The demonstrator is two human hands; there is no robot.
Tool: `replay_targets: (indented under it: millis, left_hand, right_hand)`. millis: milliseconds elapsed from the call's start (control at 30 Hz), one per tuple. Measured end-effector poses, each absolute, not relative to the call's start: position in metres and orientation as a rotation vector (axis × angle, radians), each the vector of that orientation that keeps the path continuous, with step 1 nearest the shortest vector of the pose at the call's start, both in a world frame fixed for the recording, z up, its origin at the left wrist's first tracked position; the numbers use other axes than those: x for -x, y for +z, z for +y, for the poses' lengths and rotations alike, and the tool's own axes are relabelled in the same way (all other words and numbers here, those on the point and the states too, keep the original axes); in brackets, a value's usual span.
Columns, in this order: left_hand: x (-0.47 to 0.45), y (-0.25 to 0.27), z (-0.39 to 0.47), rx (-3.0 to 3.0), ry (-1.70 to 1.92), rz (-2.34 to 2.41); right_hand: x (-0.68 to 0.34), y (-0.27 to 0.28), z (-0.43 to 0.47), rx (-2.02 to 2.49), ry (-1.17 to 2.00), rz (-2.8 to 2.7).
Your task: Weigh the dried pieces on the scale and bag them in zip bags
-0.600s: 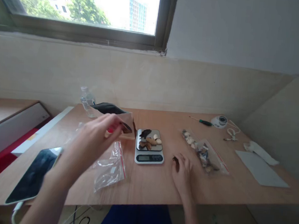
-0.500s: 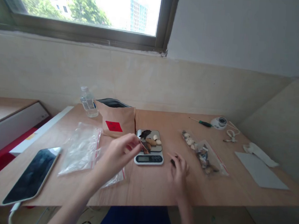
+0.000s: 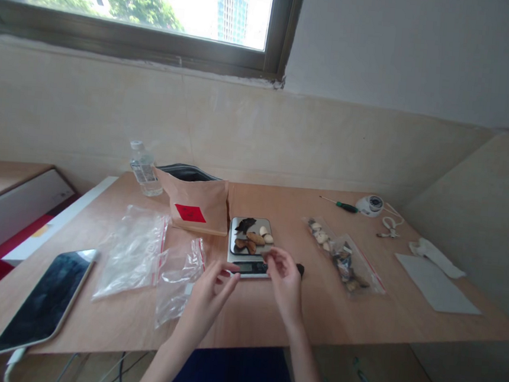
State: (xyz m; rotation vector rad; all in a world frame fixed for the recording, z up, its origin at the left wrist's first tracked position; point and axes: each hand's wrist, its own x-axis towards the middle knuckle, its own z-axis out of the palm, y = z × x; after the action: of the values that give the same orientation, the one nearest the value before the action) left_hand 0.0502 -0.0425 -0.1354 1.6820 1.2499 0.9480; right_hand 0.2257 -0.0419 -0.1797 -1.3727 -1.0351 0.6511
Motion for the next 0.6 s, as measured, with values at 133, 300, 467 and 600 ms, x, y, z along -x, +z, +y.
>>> replay_targets:
  millis: [133, 300, 467, 600]
  left_hand:
    - [-0.031, -0.153, -0.051, -1.663, 1.036, 1.431]
    - [-0.009, -0.165, -0.052, -1.599, 1.162, 1.579]
    - [0.006, -0.18, -0.047, -1.655, 1.164, 1.692]
    - [0.008, -0.197, -0.042, -1.802, 1.11, 1.73]
  right_hand:
    - [-0.248, -0.195, -0.017, 1.544, 0.432, -1.01]
    - [-0.252, -0.199, -0.005, 1.659, 0.297, -1.287]
    - [-0.25, -0.194, -0.003, 1.668, 0.071, -1.461]
    - [-0.248, -0.189, -0.007, 1.658, 0.001, -1.373]
